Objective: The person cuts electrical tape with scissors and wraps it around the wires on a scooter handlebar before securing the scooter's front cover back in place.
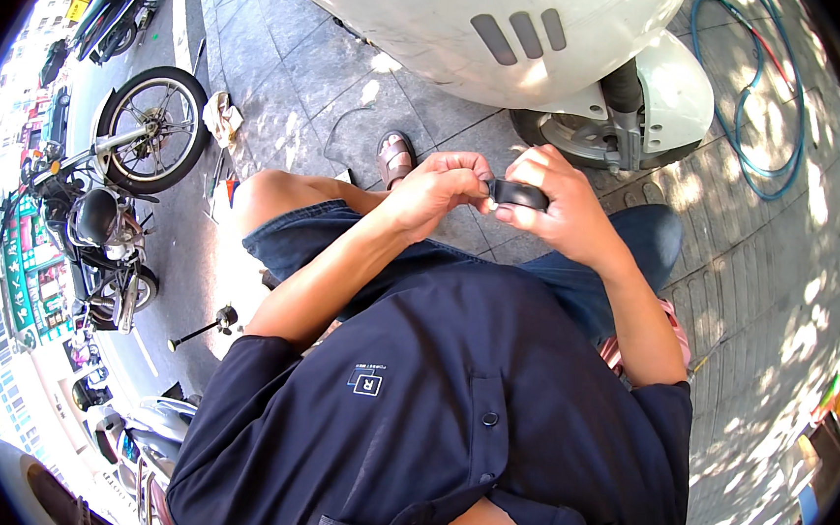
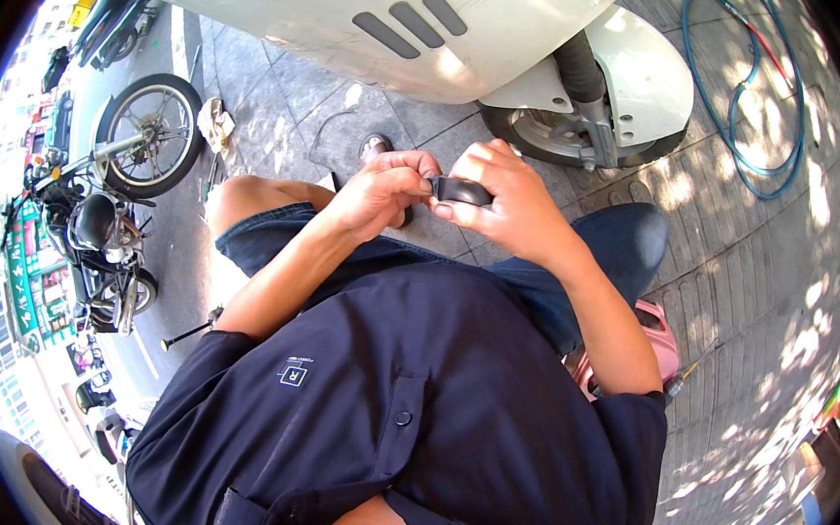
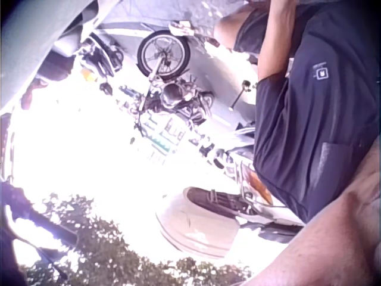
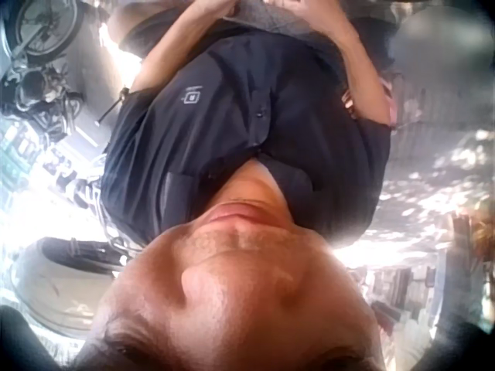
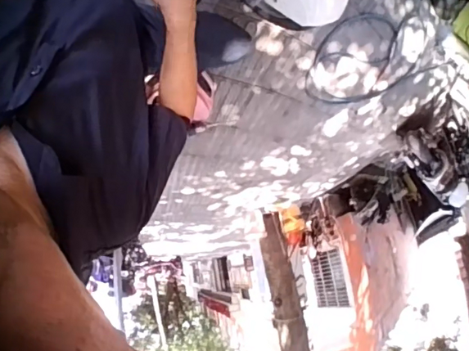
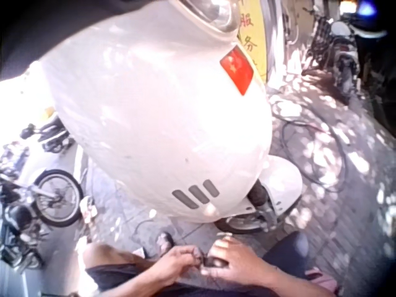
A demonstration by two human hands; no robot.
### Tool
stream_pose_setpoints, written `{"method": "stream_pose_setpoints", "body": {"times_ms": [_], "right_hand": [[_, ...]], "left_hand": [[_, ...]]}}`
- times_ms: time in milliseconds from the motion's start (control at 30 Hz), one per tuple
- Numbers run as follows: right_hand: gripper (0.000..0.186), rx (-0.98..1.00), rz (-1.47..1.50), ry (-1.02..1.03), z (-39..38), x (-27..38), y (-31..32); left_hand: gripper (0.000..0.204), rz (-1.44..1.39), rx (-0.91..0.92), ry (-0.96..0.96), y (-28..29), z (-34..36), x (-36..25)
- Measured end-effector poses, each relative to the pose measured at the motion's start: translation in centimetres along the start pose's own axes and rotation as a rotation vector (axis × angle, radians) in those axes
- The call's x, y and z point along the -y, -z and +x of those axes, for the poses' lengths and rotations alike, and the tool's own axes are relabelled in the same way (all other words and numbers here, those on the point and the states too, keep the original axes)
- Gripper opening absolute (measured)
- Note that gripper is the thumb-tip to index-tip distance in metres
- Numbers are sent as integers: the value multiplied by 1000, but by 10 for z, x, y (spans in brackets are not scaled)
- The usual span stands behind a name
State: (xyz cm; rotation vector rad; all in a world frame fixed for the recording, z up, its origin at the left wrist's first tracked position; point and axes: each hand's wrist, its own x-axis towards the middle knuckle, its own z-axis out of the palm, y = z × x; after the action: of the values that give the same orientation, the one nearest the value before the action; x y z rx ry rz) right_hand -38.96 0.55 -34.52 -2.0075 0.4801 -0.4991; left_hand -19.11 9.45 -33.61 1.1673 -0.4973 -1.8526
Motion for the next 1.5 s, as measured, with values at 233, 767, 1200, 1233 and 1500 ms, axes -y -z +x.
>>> {"method": "stream_pose_setpoints", "body": {"times_ms": [233, 767, 1200, 1233, 1500], "right_hand": [[27, -247, 1302, -95, -22, -14, -14], [8, -632, 672, -343, -31, -19, -20], [45, -277, 90, 181, 8, 32, 19], [48, -146, 146, 105, 11, 36, 17], [59, -242, 193, -3, 2, 34, -28]], "left_hand": [[12, -470, 65, 9, -41, -9, -15], [13, -460, 308, -422, -41, -31, -40], [18, 87, 237, -358, -15, -60, -65], [18, 14, 223, -311, -13, -60, -60], [16, -313, 147, -80, -1, -60, -40]]}}
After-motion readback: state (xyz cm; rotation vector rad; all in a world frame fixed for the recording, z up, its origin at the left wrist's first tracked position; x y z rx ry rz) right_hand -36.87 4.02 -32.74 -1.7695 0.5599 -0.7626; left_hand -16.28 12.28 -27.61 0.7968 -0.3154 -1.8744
